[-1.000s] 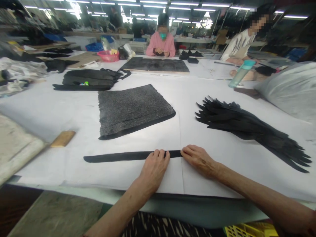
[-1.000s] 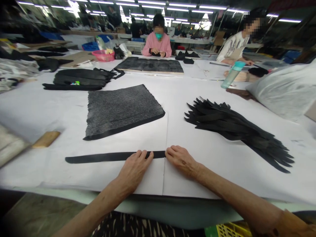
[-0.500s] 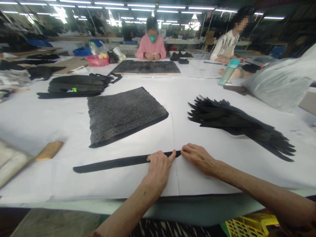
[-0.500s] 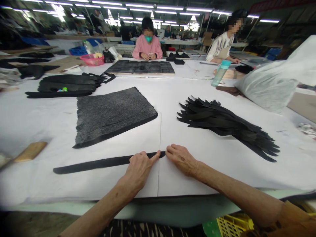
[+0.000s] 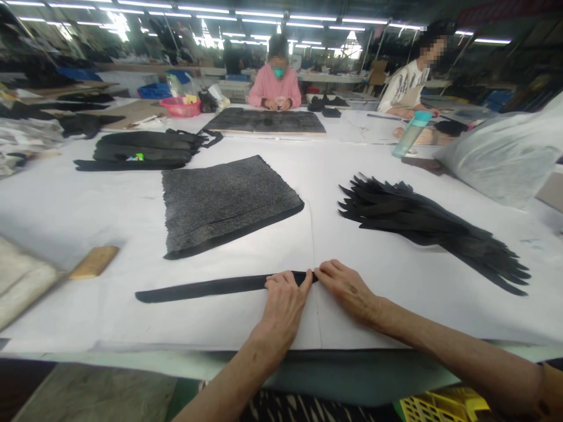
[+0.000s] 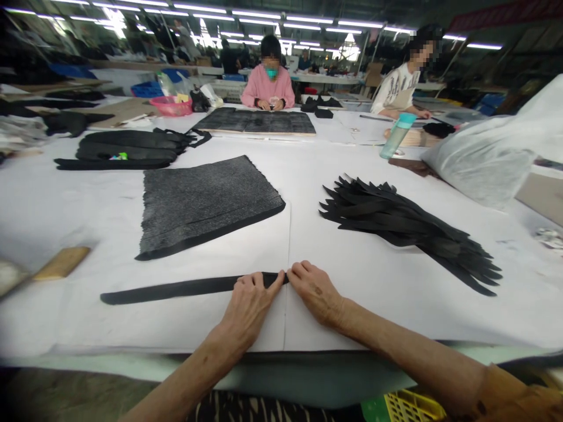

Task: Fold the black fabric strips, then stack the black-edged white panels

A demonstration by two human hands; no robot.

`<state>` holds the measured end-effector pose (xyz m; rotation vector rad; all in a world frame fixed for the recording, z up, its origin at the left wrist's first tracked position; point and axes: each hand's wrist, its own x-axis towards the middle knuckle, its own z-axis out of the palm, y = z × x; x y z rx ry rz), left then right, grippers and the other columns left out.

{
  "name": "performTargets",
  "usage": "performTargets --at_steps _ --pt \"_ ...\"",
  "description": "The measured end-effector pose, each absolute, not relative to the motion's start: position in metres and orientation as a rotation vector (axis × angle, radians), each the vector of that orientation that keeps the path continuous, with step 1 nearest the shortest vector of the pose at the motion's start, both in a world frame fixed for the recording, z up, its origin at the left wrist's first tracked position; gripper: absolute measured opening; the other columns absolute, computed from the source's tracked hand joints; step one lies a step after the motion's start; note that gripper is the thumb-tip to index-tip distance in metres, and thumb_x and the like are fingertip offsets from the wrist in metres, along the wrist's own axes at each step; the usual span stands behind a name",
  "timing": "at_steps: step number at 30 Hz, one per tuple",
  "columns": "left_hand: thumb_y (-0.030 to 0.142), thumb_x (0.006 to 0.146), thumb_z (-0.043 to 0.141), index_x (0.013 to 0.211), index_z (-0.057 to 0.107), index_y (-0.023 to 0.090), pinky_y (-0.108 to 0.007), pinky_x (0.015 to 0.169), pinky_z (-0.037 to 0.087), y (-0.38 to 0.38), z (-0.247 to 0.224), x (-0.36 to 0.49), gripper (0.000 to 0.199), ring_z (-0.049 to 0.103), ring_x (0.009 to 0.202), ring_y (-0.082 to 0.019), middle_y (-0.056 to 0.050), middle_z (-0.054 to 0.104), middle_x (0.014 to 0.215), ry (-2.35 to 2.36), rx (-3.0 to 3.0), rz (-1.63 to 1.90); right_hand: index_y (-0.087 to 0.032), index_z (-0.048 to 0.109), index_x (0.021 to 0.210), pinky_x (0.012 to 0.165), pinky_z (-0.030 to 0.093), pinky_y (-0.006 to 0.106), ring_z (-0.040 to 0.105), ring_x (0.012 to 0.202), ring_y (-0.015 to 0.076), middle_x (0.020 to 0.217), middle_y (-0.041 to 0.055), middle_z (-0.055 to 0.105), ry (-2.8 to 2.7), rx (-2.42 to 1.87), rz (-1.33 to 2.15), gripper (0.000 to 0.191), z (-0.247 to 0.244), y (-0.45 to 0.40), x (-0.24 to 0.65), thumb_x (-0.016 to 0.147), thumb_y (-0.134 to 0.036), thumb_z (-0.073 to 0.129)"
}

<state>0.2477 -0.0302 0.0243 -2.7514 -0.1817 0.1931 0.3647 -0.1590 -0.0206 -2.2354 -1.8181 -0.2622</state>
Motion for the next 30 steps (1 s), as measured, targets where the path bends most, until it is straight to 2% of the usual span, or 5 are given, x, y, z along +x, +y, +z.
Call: performTargets --at_steps 4,8,12,20,30 --pt "0.006 0.084 0.046 0.132 0.047 0.021 -0.035 0.071 0.048 -0.014 0.020 0.235 0.051 0.055 0.087 -0.024 -0.012 0.059 0.099 -0.116 -2.816 0.081 -0.010 0.058 0.101 0.070 0.048 0.032 0.049 0.078 0.0199 0.091 0.0089 0.058 -1.937 -2.269 -0.366 0.020 -0.027 -0.157 0.367 0.086 -0.001 0.047" --pt "-0.004 0.076 0.043 0.141 0.034 0.024 -0.034 0.075 0.050 0.006 0.024 0.226 0.071 0.056 0.087 -0.021 -0.008 0.061 0.102 -0.072 -2.893 0.056 -0.011 0.060 0.090 0.066 0.045 0.032 0.048 0.076 0.0204 0.088 0.0089 0.057 -1.966 -2.325 -0.457 0.019 -0.018 -0.158 0.372 0.082 0.002 0.049" --pt "-0.009 0.072 0.039 0.119 0.055 0.012 -0.035 0.084 0.050 0.021 0.030 0.221 0.054 0.055 0.096 -0.023 -0.012 0.059 0.115 -0.117 -2.951 -0.087 -0.014 0.059 0.074 0.065 0.042 0.034 0.048 0.075 0.0224 0.083 0.0100 0.057 -1.817 -2.453 -0.579 0.022 0.001 -0.165 0.376 0.076 0.006 0.050" --pt "0.002 0.085 0.045 0.112 0.057 0.012 -0.036 0.085 0.049 0.013 0.017 0.234 0.032 0.054 0.095 -0.023 -0.009 0.061 0.106 0.038 -3.081 -0.005 -0.016 0.060 0.097 0.072 0.045 0.030 0.051 0.083 0.0188 0.096 0.0060 0.060 -1.775 -2.248 -0.265 0.018 -0.006 -0.139 0.352 0.088 -0.004 0.049" --pt "0.010 0.089 0.046 0.118 0.055 0.010 -0.035 0.082 0.049 0.005 0.011 0.235 0.030 0.054 0.093 -0.022 -0.010 0.060 0.107 0.140 -2.929 0.033 -0.010 0.062 0.087 0.062 0.044 0.032 0.047 0.071 0.0190 0.083 0.0073 0.057 -2.183 -2.077 -0.481 0.017 -0.019 -0.136 0.362 0.086 -0.003 0.046"
